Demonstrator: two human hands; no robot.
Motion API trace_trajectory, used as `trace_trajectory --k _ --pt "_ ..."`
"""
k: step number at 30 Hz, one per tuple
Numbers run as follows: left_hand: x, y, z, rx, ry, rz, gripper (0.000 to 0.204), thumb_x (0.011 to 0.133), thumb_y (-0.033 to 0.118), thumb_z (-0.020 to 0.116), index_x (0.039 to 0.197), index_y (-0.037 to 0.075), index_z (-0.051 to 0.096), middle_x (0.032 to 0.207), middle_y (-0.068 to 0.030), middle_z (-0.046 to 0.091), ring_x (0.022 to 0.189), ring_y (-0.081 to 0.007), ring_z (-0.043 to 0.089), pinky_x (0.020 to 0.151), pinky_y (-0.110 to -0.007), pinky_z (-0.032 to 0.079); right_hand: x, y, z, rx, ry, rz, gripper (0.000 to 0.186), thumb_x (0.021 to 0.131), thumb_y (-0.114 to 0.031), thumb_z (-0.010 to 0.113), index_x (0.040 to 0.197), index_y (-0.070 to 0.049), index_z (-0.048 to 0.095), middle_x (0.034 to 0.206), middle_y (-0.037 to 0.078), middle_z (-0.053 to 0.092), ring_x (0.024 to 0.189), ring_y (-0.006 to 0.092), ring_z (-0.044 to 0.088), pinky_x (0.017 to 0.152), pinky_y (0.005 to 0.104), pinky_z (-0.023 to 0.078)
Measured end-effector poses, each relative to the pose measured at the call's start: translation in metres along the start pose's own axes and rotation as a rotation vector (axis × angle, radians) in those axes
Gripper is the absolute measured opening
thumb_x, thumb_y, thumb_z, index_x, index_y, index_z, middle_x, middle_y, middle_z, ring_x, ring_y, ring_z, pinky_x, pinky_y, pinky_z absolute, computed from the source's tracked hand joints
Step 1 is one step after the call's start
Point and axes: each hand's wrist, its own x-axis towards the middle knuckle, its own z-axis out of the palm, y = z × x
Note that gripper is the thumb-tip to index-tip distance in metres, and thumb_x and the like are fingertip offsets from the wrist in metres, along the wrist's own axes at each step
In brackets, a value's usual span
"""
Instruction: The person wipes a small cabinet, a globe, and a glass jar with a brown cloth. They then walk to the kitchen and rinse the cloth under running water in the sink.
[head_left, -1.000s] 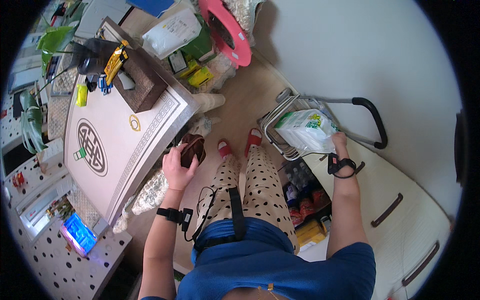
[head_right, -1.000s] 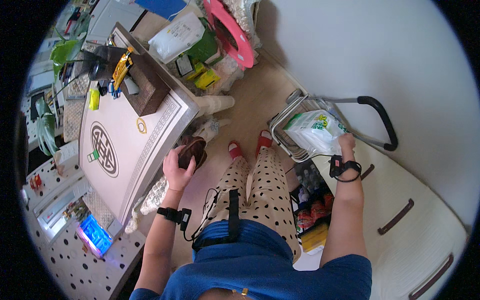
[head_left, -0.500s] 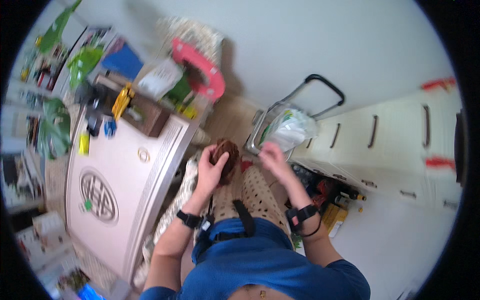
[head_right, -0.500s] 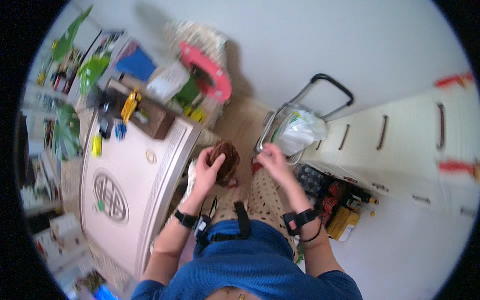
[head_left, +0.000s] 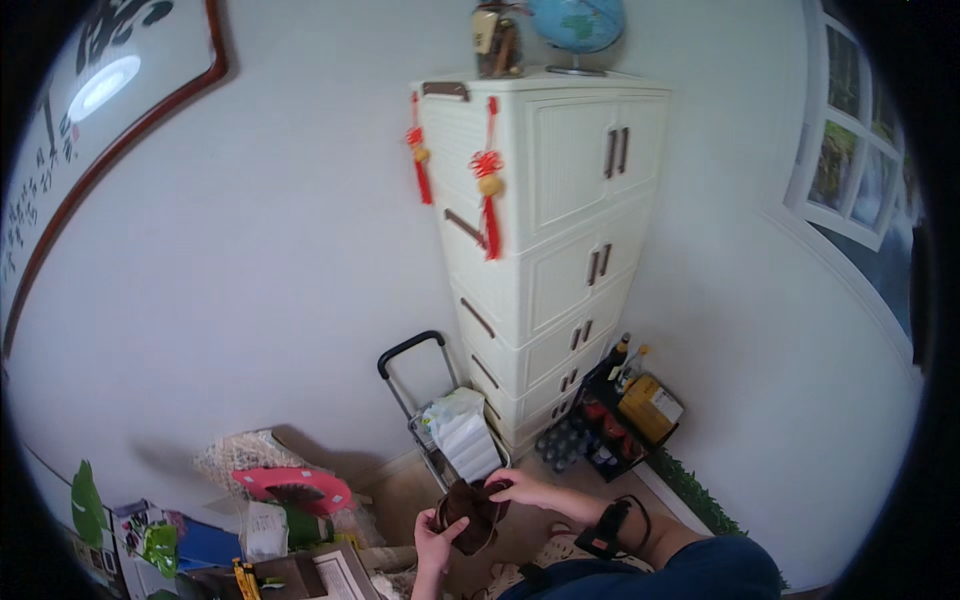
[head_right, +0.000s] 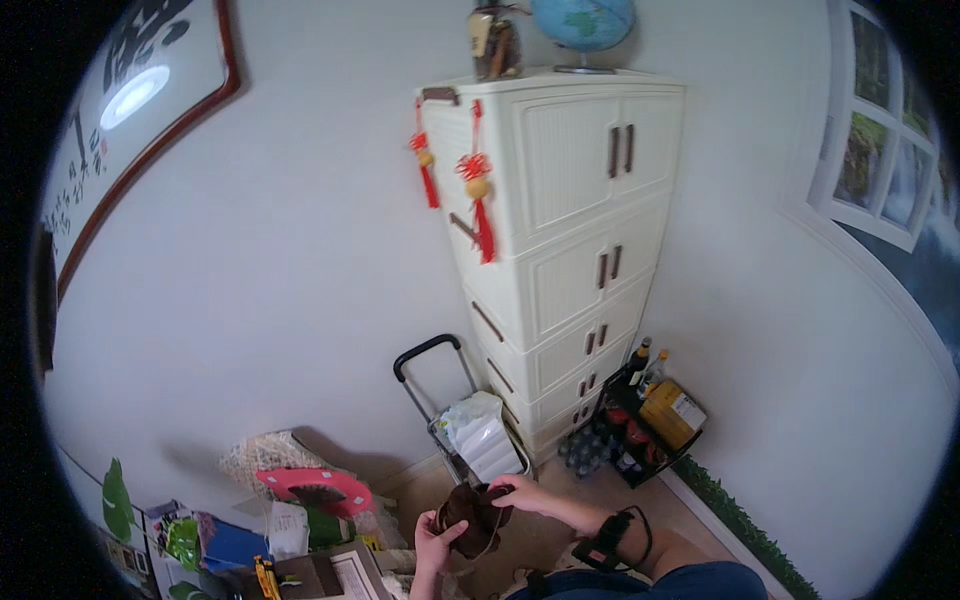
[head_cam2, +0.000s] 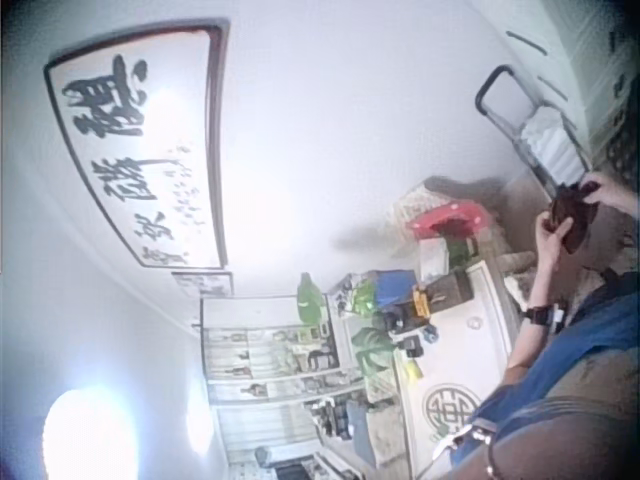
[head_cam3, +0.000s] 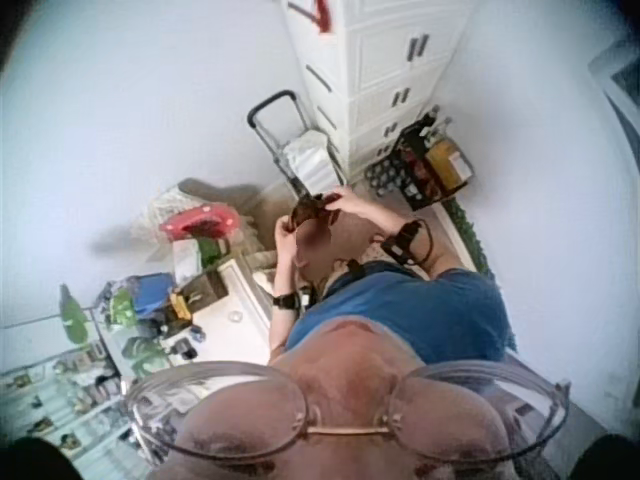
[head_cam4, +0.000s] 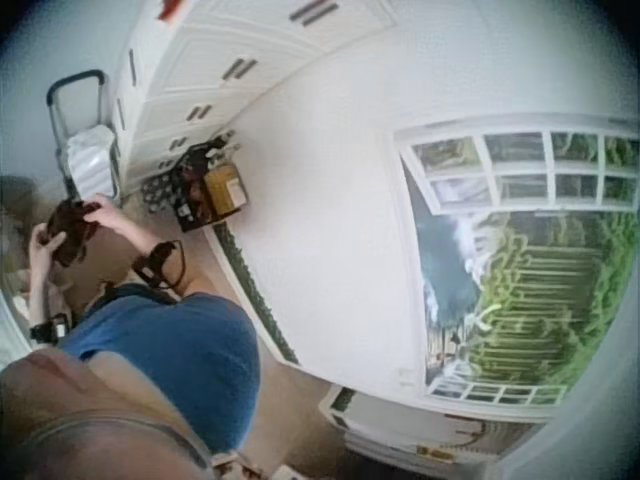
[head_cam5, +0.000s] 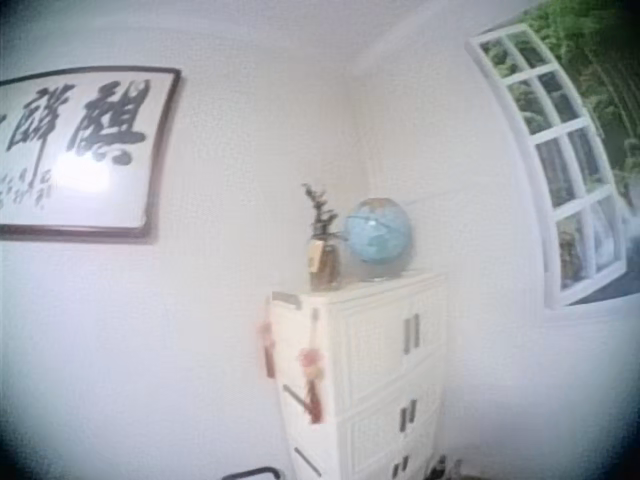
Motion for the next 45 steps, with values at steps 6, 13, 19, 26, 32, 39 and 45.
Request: trace_trajectory --k 6,13,19,26,32,39,45 --pt "-0.005 0.032 0.095 0.465 -0.047 0.343 0.051 0.072 0.003 0.084 0.108 0.005 0.048 0.100 -0.0055 0.059 0.092 -0.0136 0.058 0.084 -0.028 0.049 -0.067 -0.032 -0.062 0.340 -0.055 0.266 0.059 0.096 -0.038 0.060 0.144 -0.015 0.036 0.135 0.007 0.053 0.123 0.0248 0.052 0.095 0.0468 0.047" --pt "-0.025 0.031 0.255 0.362 -0.752 0.158 0.096 0.074 0.000 0.080 0.151 0.007 0.023 0.148 -0.0119 0.037 0.130 -0.0231 0.045 0.105 -0.037 0.042 -0.129 -0.055 -0.140 1.364 -0.441 0.155 0.047 0.101 -0.042 0.046 0.137 -0.012 0.047 0.134 0.010 0.055 0.124 0.0287 0.052 0.103 0.0458 0.043" --pt "-0.028 0.036 0.325 0.374 -0.579 0.208 0.081 0.084 -0.005 0.069 0.150 0.008 0.024 0.150 -0.0114 0.034 0.130 -0.0283 0.047 0.104 -0.041 0.045 -0.146 -0.086 -0.273 1.283 0.379 0.094 0.046 0.094 -0.041 0.047 0.125 -0.008 0.056 0.122 0.014 0.062 0.113 0.0331 0.058 0.099 0.0506 0.046" --pt "0.007 0.075 0.245 0.302 -0.146 0.400 0.051 0.087 -0.006 0.064 0.134 0.006 0.048 0.126 -0.0098 0.058 0.106 -0.0199 0.062 0.087 -0.031 0.053 -0.133 -0.293 -0.444 0.679 0.426 -0.664 0.055 0.102 -0.044 0.040 0.141 -0.005 0.043 0.139 0.011 0.051 0.126 0.0258 0.050 0.108 0.0418 0.040" --pt "0.036 0.095 0.165 -0.024 0.166 0.412 0.046 0.086 -0.006 0.063 0.127 0.003 0.046 0.118 -0.0116 0.058 0.094 -0.0192 0.064 0.078 -0.030 0.055 -0.087 -0.501 -0.465 -0.389 0.879 -1.217 0.055 0.098 -0.040 0.053 0.136 -0.002 0.045 0.127 0.009 0.057 0.115 0.0198 0.054 0.100 0.0351 0.042" --pt "0.080 0.144 0.108 0.254 0.077 0.399 0.033 0.093 0.003 0.058 0.125 -0.004 0.054 0.121 -0.0126 0.062 0.098 -0.0187 0.064 0.085 -0.031 0.053 0.040 -0.575 -0.409 -1.134 0.839 -0.697 0.036 0.093 -0.033 0.053 0.098 0.000 0.065 0.101 0.023 0.066 0.095 0.0390 0.062 0.083 0.0444 0.049" --pt "0.131 0.184 0.067 0.381 0.011 0.371 0.034 0.094 0.005 0.057 0.127 -0.001 0.053 0.123 -0.0125 0.061 0.103 -0.0192 0.063 0.086 -0.029 0.052 0.045 -0.581 -0.322 -1.276 0.618 -0.846 0.036 0.091 -0.036 0.059 0.097 -0.002 0.068 0.091 0.018 0.067 0.086 0.0363 0.063 0.077 0.0434 0.049"
